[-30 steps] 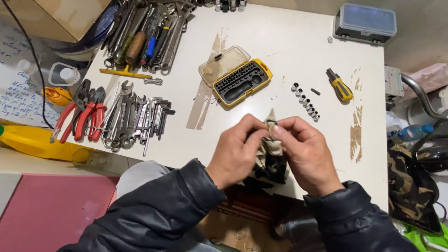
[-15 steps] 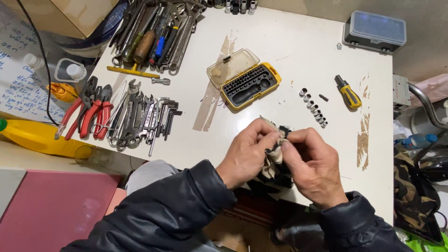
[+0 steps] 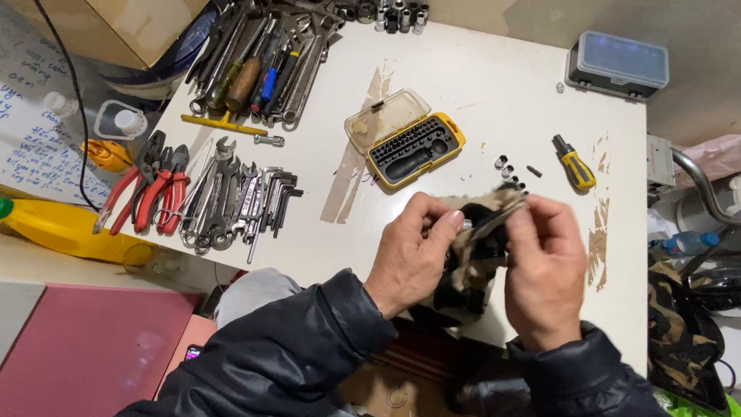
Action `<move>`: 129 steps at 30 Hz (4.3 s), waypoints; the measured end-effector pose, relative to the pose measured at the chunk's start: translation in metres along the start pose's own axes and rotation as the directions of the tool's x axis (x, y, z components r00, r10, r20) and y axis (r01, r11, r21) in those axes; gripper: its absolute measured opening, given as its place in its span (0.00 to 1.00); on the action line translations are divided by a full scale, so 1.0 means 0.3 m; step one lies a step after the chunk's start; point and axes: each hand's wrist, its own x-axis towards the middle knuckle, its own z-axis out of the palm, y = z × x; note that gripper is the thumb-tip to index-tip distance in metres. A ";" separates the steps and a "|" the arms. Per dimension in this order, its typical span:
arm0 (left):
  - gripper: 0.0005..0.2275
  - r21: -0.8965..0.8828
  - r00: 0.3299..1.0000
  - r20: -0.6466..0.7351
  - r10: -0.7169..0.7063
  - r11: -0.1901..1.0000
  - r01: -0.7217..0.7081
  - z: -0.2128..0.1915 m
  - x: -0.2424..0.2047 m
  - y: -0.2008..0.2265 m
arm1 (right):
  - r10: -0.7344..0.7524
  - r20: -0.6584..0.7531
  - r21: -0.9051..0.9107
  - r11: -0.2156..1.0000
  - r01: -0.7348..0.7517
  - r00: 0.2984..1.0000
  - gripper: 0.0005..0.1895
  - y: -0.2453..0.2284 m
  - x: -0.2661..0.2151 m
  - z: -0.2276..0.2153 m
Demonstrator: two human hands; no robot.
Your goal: The person cleans small metal parts using a cloth, wiping them repeatedly while seated at a workbench. They handle the parts one at a time, turning them over to wipe different sides.
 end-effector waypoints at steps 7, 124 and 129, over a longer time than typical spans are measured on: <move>0.05 -0.175 0.979 0.045 -0.199 0.963 0.204 0.018 0.043 -0.051 | -0.174 0.296 -0.236 0.940 0.248 0.939 0.15 -0.019 -0.022 0.015; 0.10 0.121 0.980 0.196 0.035 0.991 -0.059 0.005 0.069 0.001 | 0.260 0.169 0.103 0.955 -0.280 0.951 0.03 0.048 0.036 -0.028; 0.13 -0.109 0.919 0.255 -0.302 0.935 0.338 0.004 0.095 -0.071 | 0.005 0.267 -0.046 0.999 0.007 0.964 0.04 0.035 0.017 -0.008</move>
